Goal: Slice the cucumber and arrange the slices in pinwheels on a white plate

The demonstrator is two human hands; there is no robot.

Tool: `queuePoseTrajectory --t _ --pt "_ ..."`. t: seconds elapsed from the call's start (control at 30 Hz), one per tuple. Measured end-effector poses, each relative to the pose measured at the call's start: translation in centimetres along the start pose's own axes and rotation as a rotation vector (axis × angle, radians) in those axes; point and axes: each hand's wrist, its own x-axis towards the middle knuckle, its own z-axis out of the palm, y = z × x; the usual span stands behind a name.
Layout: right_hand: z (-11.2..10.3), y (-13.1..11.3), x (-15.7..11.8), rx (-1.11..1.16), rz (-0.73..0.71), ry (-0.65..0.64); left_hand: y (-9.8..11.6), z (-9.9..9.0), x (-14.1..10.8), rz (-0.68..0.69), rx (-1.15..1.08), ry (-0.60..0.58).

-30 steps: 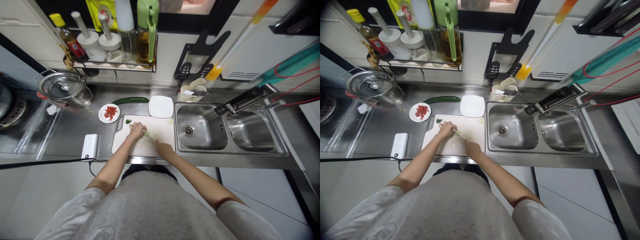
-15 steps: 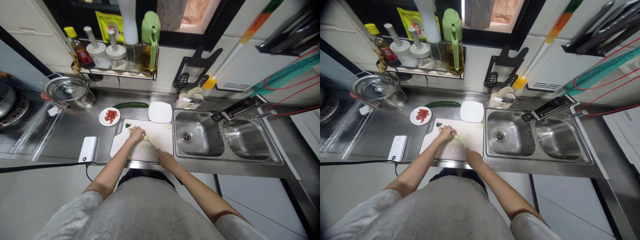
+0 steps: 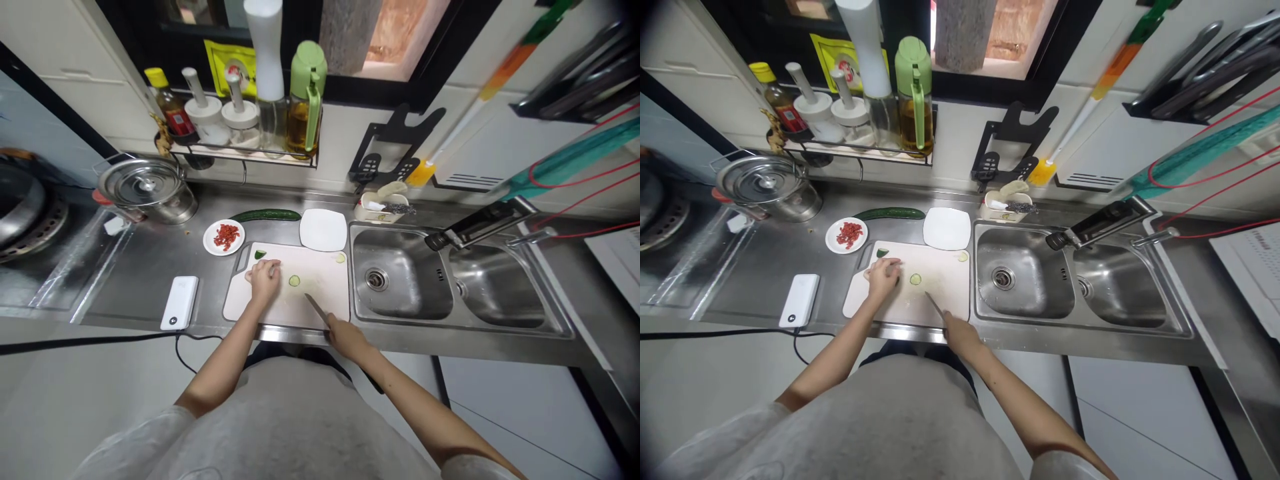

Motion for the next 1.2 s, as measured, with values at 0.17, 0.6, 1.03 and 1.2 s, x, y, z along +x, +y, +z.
queuePoseTrajectory --t 0.17,0.6,1.03,1.2 --pt "0.4 3.2 -1.9 -0.066 -0.078 0.045 -2.4 -0.6 -1.9 -0.078 -0.045 0.159" --pt "1.4 3.2 2.2 -0.281 -0.305 0.373 -4.4 0.1 -3.8 0.044 0.001 0.035" --pt "3.8 2.8 6.2 -0.329 -0.452 0.607 -4.7 1.4 -4.3 0.147 -0.03 0.145" --pt "3.6 2.0 6.0 -0.321 -0.448 0.594 -4.7 1.5 -4.3 0.163 -0.046 0.168"
